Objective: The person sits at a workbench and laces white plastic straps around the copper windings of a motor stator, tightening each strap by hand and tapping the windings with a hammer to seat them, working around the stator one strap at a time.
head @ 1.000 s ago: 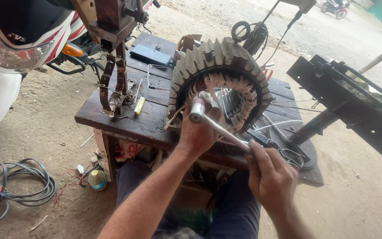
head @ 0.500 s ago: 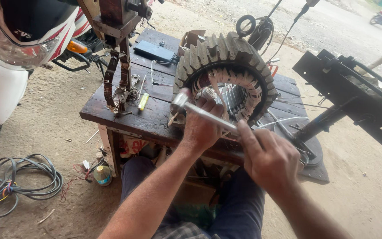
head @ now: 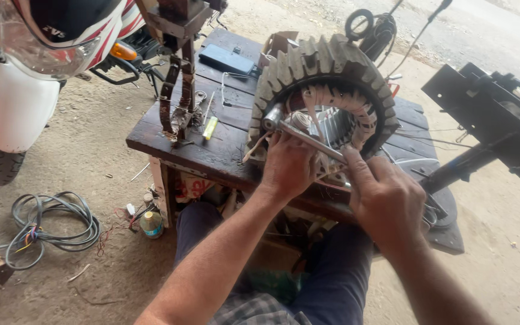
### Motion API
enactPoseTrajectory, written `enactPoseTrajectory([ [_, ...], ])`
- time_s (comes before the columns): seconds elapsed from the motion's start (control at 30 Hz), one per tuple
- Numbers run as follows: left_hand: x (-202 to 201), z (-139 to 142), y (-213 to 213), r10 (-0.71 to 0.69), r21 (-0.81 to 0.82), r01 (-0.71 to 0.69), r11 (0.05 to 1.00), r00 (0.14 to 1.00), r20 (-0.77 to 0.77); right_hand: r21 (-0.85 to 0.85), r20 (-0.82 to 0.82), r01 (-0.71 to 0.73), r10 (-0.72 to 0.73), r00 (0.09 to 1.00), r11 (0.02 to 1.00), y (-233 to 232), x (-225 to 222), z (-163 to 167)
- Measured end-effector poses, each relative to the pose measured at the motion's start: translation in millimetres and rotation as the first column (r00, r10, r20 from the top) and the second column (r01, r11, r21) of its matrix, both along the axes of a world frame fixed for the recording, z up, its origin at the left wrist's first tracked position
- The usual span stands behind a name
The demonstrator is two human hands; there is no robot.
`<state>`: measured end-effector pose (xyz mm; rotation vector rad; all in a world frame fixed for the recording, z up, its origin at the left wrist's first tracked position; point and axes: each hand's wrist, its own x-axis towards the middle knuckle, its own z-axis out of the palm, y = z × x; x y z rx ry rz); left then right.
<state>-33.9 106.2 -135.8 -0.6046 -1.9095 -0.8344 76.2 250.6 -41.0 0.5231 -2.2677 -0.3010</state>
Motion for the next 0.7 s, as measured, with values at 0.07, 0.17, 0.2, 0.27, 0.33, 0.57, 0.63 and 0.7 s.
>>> enactPoseTrajectory([
  [0.07, -0.7, -0.9, -2.1, -0.097, -0.036, 0.110, 0.993, 0.962, 0.254, 0.044, 0.054, 0.049, -0.051, 0.997, 0.998, -1.3, -0.1, -3.0],
  [0.17, -2.9, -2.6, -8.1, -0.176, 0.072, 0.165, 0.984, 0.963, 0.203, -0.046, 0.068, -0.144, 0.147, 0.987, 0.989, 4.6, 1.7, -17.2],
  [0.2, -2.9, -3.6, -11.3, -0.190, 0.124, 0.176, 0.977, 0.975, 0.114, -0.106, 0.055, -0.242, 0.249, 0.967, 0.964, 9.4, 3.5, -25.1],
  [0.27, -3.4, -5.3, -19.1, -0.259, 0.226, 0.236, 0.945, 0.963, 0.077, -0.235, -0.047, -0.247, 0.243, 0.969, 0.940, 24.4, 4.5, -45.2],
  [0.33, -2.6, -6.5, -26.8, -0.315, 0.327, 0.283, 0.902, 0.948, 0.048, -0.399, -0.124, -0.188, 0.150, 0.981, 0.897, 46.4, 4.4, -69.1],
  [0.57, -4.2, 2.9, -36.6, -0.501, 0.681, 0.289, 0.673, 0.856, 0.131, -0.892, 0.053, 0.114, -0.151, 0.987, 0.437, 107.1, -13.1, -146.9],
  [0.63, -2.9, 4.3, -37.8, -0.568, 0.759, 0.247, 0.602, 0.801, 0.189, -0.877, 0.198, 0.282, -0.242, 0.950, 0.389, 118.3, -20.8, -152.2],
  [0.7, -0.7, 3.7, -40.7, -0.571, 0.781, 0.211, 0.588, 0.792, 0.215, -0.811, 0.301, 0.422, -0.330, 0.895, 0.405, 129.1, -29.1, -152.7],
])
